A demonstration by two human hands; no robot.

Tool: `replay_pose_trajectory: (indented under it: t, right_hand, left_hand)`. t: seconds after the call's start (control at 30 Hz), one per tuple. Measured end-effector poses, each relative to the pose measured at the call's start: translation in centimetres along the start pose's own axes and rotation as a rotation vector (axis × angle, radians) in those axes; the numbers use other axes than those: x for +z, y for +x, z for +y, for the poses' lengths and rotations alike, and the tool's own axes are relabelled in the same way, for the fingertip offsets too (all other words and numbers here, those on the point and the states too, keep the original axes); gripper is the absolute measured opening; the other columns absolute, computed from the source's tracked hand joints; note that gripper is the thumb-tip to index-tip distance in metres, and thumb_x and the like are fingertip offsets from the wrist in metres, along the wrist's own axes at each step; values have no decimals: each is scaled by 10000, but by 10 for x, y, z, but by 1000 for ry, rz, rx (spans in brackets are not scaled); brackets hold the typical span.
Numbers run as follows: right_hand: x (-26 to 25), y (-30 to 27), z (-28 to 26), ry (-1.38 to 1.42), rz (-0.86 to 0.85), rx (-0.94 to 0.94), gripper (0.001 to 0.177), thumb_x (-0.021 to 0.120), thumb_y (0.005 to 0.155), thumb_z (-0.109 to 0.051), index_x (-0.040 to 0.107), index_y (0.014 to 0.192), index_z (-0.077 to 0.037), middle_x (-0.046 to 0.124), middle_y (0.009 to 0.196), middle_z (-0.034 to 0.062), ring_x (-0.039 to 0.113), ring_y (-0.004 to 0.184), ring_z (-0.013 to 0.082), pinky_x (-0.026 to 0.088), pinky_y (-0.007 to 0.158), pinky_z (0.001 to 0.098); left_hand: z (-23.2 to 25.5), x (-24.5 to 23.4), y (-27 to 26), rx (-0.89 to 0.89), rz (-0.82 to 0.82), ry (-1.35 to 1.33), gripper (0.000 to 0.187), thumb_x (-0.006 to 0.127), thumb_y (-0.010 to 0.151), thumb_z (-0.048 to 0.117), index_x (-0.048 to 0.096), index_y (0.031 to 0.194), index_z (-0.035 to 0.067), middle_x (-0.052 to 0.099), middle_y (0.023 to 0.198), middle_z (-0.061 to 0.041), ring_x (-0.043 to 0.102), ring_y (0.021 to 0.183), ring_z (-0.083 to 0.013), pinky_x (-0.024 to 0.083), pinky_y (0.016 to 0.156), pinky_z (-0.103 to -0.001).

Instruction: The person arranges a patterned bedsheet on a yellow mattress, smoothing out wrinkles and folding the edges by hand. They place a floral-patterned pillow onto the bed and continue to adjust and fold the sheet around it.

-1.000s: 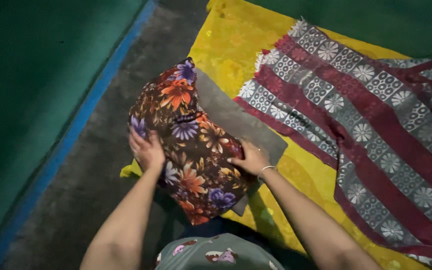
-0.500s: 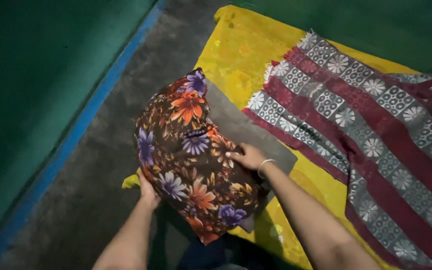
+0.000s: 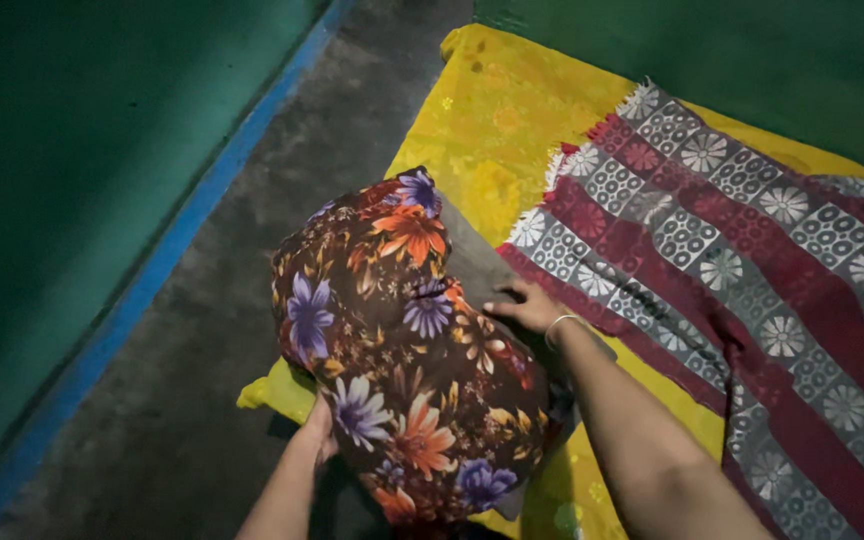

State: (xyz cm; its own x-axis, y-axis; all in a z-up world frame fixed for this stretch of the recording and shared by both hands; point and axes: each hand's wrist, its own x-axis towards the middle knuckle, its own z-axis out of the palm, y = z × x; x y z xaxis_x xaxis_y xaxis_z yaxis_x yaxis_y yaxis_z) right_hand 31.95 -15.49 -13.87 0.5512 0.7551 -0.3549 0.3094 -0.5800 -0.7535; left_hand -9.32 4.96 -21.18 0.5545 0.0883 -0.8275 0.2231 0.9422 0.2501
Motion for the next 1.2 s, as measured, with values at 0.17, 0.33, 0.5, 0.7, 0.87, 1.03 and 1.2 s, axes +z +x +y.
replay_pose_trajectory:
  t: [0.17,0.33,0.5,0.7,0.87,1.03,1.2]
  right_hand:
    - [26,8,-2,66,15,101,533,635,944,-577,760,1048,-70,771,1101,167,701,1085,299,523,979,382]
    - [5,-29,-5,136,19,153,682,287,1009,-663,775,1102,-194,743,1123,-18,603,1121,146,220,992,342]
    - [-21,-100,-5,404,17,50,541,478,994,-591,725,1075,-116,745,1037,31,682,1021,141,497,963,303]
    - [-54,-195,67,462,202,21,339,665,975,-365,729,1020,-35,709,965,26,624,916,114,504,866,292]
    - [-84,-278,181,584,434,-22,367,589,1011,-405,715,1063,-63,704,986,-17,615,966,82,491,914,272]
    - [-136,-402,256,533,710,20,449,551,1013,-457,725,1089,-49,706,986,-11,621,942,98,505,882,285]
    - [-192,-533,284,903,867,173,398,557,1041,-410,695,1151,-53,694,923,34,623,764,160,529,672,318]
  left_hand:
    - [-14,-10,30,29,13,-69,723,392,930,773,677,1207,169,722,1133,-144,691,990,-411,562,805,-648]
    - [-13,-6,28,-58,41,82,727,227,856,845,626,1273,402,700,1241,-91,638,1032,-553,491,720,-792]
    - [-30,35,31,-131,5,193,857,171,805,913,526,1414,424,685,1309,-85,638,1043,-574,472,713,-778]
    - [-53,123,42,-306,-166,375,1044,118,725,1002,538,1452,382,686,1286,-95,676,960,-516,477,712,-747]
    - [-98,230,51,-179,-362,527,1058,207,772,935,534,1466,205,690,1340,-111,704,1077,-434,553,887,-630]
    - [-168,351,82,-107,-491,700,1058,276,827,893,511,1478,92,645,1366,-175,701,1115,-330,556,982,-500]
    - [-286,467,107,-158,-720,711,1049,270,849,887,442,1536,114,606,1453,-142,645,1264,-311,518,1066,-491]
